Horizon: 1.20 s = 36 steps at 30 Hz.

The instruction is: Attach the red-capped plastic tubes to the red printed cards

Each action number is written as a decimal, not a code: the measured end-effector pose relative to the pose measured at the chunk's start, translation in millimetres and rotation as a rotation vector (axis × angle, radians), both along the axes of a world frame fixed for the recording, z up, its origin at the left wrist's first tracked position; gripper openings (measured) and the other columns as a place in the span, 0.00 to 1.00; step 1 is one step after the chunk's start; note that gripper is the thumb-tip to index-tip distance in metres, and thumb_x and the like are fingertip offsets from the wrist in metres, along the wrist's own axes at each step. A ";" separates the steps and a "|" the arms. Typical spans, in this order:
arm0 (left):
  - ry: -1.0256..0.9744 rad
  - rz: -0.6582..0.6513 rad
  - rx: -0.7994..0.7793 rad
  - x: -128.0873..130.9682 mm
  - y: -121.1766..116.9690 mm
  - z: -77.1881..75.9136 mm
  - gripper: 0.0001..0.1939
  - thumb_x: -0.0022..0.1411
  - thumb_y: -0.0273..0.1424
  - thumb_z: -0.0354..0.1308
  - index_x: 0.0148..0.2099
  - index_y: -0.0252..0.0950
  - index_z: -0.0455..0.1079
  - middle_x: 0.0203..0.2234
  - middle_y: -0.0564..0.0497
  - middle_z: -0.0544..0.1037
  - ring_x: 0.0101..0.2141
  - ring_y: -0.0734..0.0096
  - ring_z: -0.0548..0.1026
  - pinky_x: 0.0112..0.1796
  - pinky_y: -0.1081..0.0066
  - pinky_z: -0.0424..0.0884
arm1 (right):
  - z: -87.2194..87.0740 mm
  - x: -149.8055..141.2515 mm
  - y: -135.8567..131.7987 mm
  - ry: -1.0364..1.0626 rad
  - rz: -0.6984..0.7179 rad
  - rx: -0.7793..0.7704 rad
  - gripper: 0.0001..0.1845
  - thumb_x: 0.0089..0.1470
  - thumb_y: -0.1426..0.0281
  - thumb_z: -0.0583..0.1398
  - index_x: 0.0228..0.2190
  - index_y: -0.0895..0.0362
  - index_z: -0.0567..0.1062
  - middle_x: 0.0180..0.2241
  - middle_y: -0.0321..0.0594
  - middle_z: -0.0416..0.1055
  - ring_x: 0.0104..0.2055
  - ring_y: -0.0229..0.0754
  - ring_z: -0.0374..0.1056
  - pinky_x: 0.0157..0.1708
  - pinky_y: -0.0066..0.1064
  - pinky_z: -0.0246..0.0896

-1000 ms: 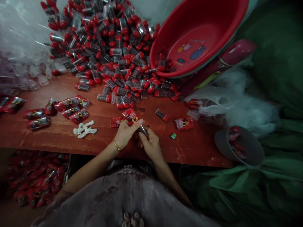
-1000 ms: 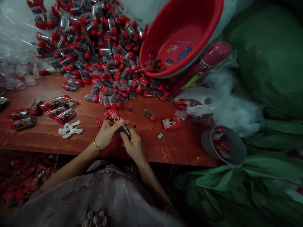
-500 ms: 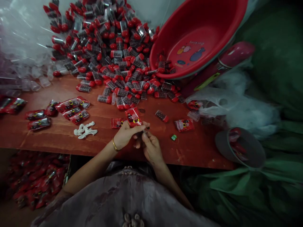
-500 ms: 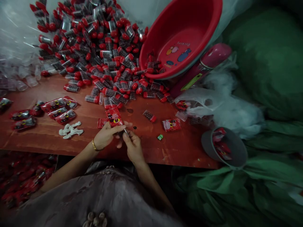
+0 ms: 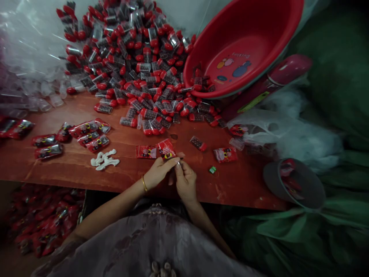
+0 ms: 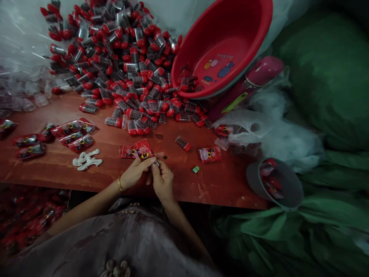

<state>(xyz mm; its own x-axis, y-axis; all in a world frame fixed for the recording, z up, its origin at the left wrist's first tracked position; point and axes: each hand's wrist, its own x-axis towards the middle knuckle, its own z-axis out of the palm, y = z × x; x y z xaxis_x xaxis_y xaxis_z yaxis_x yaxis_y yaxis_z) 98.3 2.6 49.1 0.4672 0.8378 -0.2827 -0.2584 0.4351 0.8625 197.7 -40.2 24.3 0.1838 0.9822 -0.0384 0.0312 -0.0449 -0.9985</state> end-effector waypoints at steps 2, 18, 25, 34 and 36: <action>-0.031 0.052 0.008 -2.0 1.7 -1.3 0.28 0.52 0.47 0.58 0.49 0.32 0.71 0.16 0.57 0.67 0.12 0.80 0.64 0.12 0.78 0.62 | 2.0 1.2 -0.1 -0.054 0.012 0.018 0.14 0.57 0.58 0.54 0.30 0.56 0.70 0.15 0.29 0.67 0.13 0.31 0.60 0.15 0.22 0.55; -0.022 0.180 -0.003 -17.1 -0.3 -14.1 0.23 0.51 0.47 0.60 0.39 0.31 0.74 0.17 0.55 0.69 0.15 0.81 0.63 0.15 0.77 0.63 | -7.1 -19.7 22.3 0.105 0.029 -0.090 0.22 0.44 0.53 0.62 0.16 0.55 0.64 0.12 0.29 0.65 0.11 0.32 0.60 0.12 0.23 0.56; -0.139 0.518 -0.089 -87.7 48.3 9.0 0.14 0.54 0.40 0.60 0.34 0.34 0.71 0.31 0.48 0.78 0.33 0.69 0.77 0.36 0.70 0.73 | -1.6 -7.1 59.4 -0.500 0.090 0.142 0.22 0.59 0.57 0.49 0.24 0.56 0.74 0.23 0.39 0.74 0.27 0.40 0.68 0.32 0.31 0.63; -0.158 0.819 -0.208 -156.2 77.7 20.3 0.24 0.61 0.47 0.45 0.41 0.30 0.69 0.38 0.40 0.78 0.41 0.64 0.76 0.39 0.68 0.73 | -28.2 -12.5 79.9 -1.121 0.299 0.340 0.16 0.57 0.62 0.57 0.44 0.52 0.76 0.51 0.44 0.69 0.52 0.49 0.59 0.50 0.41 0.54; 0.085 0.746 -0.070 -134.1 61.4 7.4 0.16 0.57 0.41 0.54 0.39 0.33 0.70 0.37 0.43 0.79 0.40 0.64 0.77 0.42 0.65 0.72 | -33.8 -16.9 77.3 -1.120 0.280 0.345 0.13 0.57 0.62 0.57 0.41 0.50 0.78 0.49 0.42 0.70 0.51 0.48 0.60 0.49 0.40 0.54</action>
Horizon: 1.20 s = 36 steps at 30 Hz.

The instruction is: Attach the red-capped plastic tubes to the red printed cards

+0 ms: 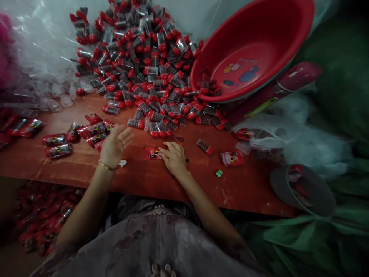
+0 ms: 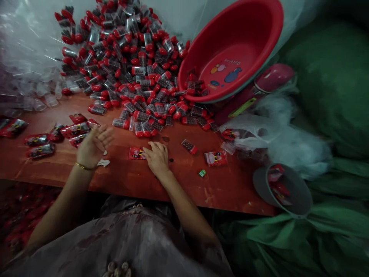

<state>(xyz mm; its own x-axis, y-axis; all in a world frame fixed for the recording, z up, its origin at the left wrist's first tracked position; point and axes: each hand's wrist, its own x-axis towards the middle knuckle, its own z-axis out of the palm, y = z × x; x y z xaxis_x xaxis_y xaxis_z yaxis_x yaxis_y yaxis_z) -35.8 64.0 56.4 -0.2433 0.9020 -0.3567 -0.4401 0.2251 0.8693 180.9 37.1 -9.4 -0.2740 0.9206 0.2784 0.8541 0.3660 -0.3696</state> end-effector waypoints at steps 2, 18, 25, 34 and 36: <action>0.444 -0.107 0.136 23.6 -17.6 -15.4 0.16 0.52 0.38 0.60 0.42 0.35 0.71 0.40 0.44 0.78 0.46 0.58 0.74 0.48 0.60 0.68 | -3.0 0.6 -2.8 0.011 -0.018 0.020 0.13 0.57 0.63 0.56 0.39 0.50 0.79 0.47 0.41 0.72 0.49 0.47 0.61 0.48 0.40 0.54; 1.444 -0.478 0.530 86.4 -25.4 -40.6 0.15 0.59 0.37 0.55 0.46 0.38 0.72 0.56 0.41 0.67 0.60 0.51 0.57 0.57 0.46 0.51 | -3.2 27.2 -16.3 0.365 -0.112 0.204 0.08 0.53 0.71 0.60 0.32 0.51 0.80 0.38 0.40 0.77 0.41 0.44 0.67 0.43 0.40 0.63; 1.269 -0.467 0.716 83.7 -17.5 -34.0 0.14 0.60 0.36 0.54 0.47 0.37 0.71 0.44 0.44 0.77 0.53 0.59 0.68 0.56 0.54 0.58 | 2.3 28.9 -14.9 0.544 -0.151 0.193 0.06 0.52 0.69 0.60 0.28 0.53 0.78 0.36 0.41 0.77 0.41 0.44 0.68 0.45 0.42 0.62; 0.790 -0.485 0.478 93.8 -19.0 -24.5 0.15 0.59 0.40 0.53 0.28 0.34 0.69 0.20 0.55 0.71 0.22 0.75 0.67 0.25 0.75 0.63 | 22.8 21.4 -18.3 1.060 -0.219 -0.197 0.13 0.49 0.62 0.60 0.37 0.56 0.72 0.30 0.37 0.74 0.31 0.39 0.70 0.34 0.31 0.66; 0.778 -0.512 0.478 93.0 -20.4 -21.1 0.16 0.58 0.40 0.54 0.24 0.34 0.65 0.16 0.58 0.65 0.19 0.79 0.61 0.22 0.77 0.57 | 22.7 22.8 -19.6 1.112 -0.183 -0.318 0.15 0.49 0.59 0.59 0.36 0.57 0.73 0.28 0.37 0.74 0.30 0.39 0.70 0.33 0.31 0.65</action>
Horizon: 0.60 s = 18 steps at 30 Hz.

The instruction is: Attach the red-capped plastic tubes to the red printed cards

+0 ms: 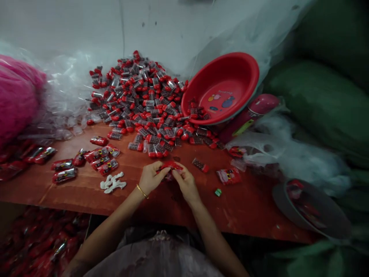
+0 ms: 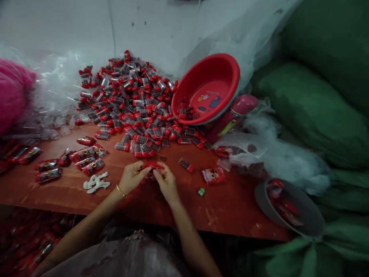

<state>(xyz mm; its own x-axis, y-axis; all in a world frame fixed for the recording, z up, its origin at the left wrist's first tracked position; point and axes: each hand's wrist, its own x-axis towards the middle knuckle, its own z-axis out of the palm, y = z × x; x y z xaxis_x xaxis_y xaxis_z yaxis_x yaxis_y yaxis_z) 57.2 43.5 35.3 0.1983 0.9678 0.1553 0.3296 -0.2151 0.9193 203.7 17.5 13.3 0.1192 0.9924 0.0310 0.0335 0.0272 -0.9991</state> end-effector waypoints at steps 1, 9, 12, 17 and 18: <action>0.020 -0.005 0.005 -0.8 -0.6 1.6 0.17 0.57 0.40 0.54 0.22 0.34 0.63 0.14 0.59 0.62 0.19 0.80 0.59 0.21 0.77 0.54 | -0.4 1.1 -1.2 -0.005 0.018 -0.024 0.15 0.50 0.58 0.59 0.33 0.57 0.74 0.26 0.37 0.74 0.29 0.39 0.69 0.33 0.31 0.65; -0.171 0.001 -0.179 15.1 -8.5 -8.2 0.16 0.54 0.41 0.58 0.27 0.32 0.72 0.19 0.54 0.72 0.23 0.77 0.66 0.26 0.77 0.62 | 0.8 2.9 -10.4 -0.385 -0.191 0.104 0.20 0.56 0.59 0.52 0.19 0.57 0.70 0.17 0.33 0.64 0.21 0.35 0.59 0.24 0.26 0.54; -0.492 0.034 -0.362 29.0 -13.4 -14.2 0.18 0.48 0.42 0.63 0.35 0.32 0.75 0.27 0.51 0.78 0.29 0.73 0.72 0.34 0.73 0.69 | -1.4 0.6 -10.6 -0.457 -0.219 0.166 0.19 0.57 0.62 0.52 0.19 0.56 0.68 0.19 0.35 0.65 0.24 0.36 0.61 0.26 0.26 0.54; -0.677 0.182 -0.558 35.1 -13.0 -8.4 0.20 0.39 0.42 0.69 0.31 0.31 0.76 0.25 0.51 0.78 0.26 0.75 0.73 0.33 0.73 0.71 | 4.0 14.1 -5.3 -0.634 -0.114 0.159 0.20 0.61 0.64 0.46 0.24 0.56 0.71 0.24 0.39 0.70 0.28 0.39 0.64 0.31 0.29 0.58; -0.679 0.214 -0.571 34.4 -11.7 -5.6 0.20 0.37 0.42 0.70 0.29 0.31 0.75 0.24 0.51 0.78 0.24 0.76 0.72 0.31 0.74 0.71 | 6.8 21.9 -1.5 -0.728 -0.114 0.151 0.21 0.61 0.65 0.44 0.27 0.56 0.72 0.27 0.40 0.72 0.31 0.40 0.65 0.35 0.30 0.59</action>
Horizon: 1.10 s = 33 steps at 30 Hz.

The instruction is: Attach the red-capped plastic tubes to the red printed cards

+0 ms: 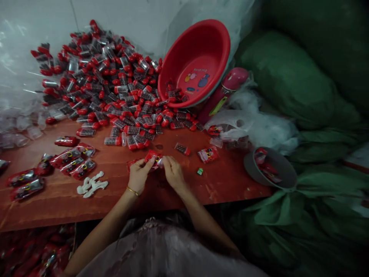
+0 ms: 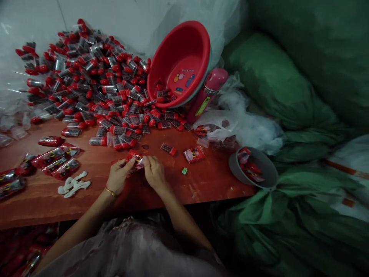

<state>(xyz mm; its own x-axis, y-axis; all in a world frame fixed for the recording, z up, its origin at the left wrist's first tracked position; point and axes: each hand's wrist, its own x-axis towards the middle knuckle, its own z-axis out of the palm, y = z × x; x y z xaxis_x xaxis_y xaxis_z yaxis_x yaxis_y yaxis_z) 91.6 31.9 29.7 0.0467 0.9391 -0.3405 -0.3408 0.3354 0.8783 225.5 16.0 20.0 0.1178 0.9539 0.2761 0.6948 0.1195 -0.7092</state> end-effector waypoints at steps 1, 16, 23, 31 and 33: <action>0.005 0.023 -0.018 -0.7 1.5 2.8 0.20 0.36 0.42 0.70 0.28 0.30 0.75 0.22 0.52 0.77 0.23 0.77 0.72 0.29 0.75 0.71 | 2.5 9.2 4.7 -0.109 -0.037 -0.011 0.20 0.61 0.65 0.44 0.29 0.56 0.73 0.31 0.43 0.73 0.35 0.42 0.66 0.39 0.33 0.58; -0.215 -0.008 -0.281 -6.2 1.8 16.5 0.19 0.36 0.35 0.72 0.28 0.33 0.69 0.21 0.52 0.77 0.23 0.73 0.76 0.30 0.72 0.72 | 3.8 47.8 -26.5 -0.488 -0.338 -0.246 0.20 0.60 0.60 0.49 0.40 0.59 0.75 0.39 0.49 0.74 0.44 0.48 0.67 0.45 0.40 0.56; -0.210 -0.022 -0.214 -5.4 -6.8 15.4 0.23 0.30 0.39 0.73 0.28 0.33 0.70 0.22 0.52 0.77 0.25 0.72 0.76 0.30 0.73 0.71 | 7.3 6.3 -25.7 -0.566 -0.231 -0.370 0.16 0.53 0.58 0.58 0.36 0.59 0.72 0.38 0.54 0.72 0.44 0.54 0.66 0.37 0.38 0.59; -0.113 -0.011 -0.140 -10.7 -11.2 13.7 0.23 0.32 0.42 0.72 0.28 0.31 0.73 0.23 0.52 0.77 0.23 0.76 0.73 0.28 0.74 0.70 | 17.9 33.3 -56.7 0.300 0.045 -0.333 0.18 0.55 0.56 0.54 0.40 0.56 0.71 0.26 0.35 0.71 0.18 0.34 0.62 0.20 0.26 0.57; -0.069 -0.049 -0.079 -10.0 -12.0 11.6 0.23 0.35 0.44 0.70 0.29 0.31 0.73 0.23 0.52 0.77 0.24 0.76 0.73 0.28 0.74 0.69 | 29.2 36.9 -65.7 0.373 0.137 -0.353 0.17 0.56 0.58 0.53 0.40 0.56 0.72 0.25 0.35 0.71 0.17 0.32 0.60 0.19 0.25 0.56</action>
<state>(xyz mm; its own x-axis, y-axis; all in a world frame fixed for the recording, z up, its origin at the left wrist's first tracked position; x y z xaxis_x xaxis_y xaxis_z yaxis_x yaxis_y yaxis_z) 81.7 19.9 41.3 0.1180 0.9054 -0.4079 -0.3812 0.4206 0.8233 262.5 -49.7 49.2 0.0142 0.9948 -0.1010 0.3828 -0.0988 -0.9185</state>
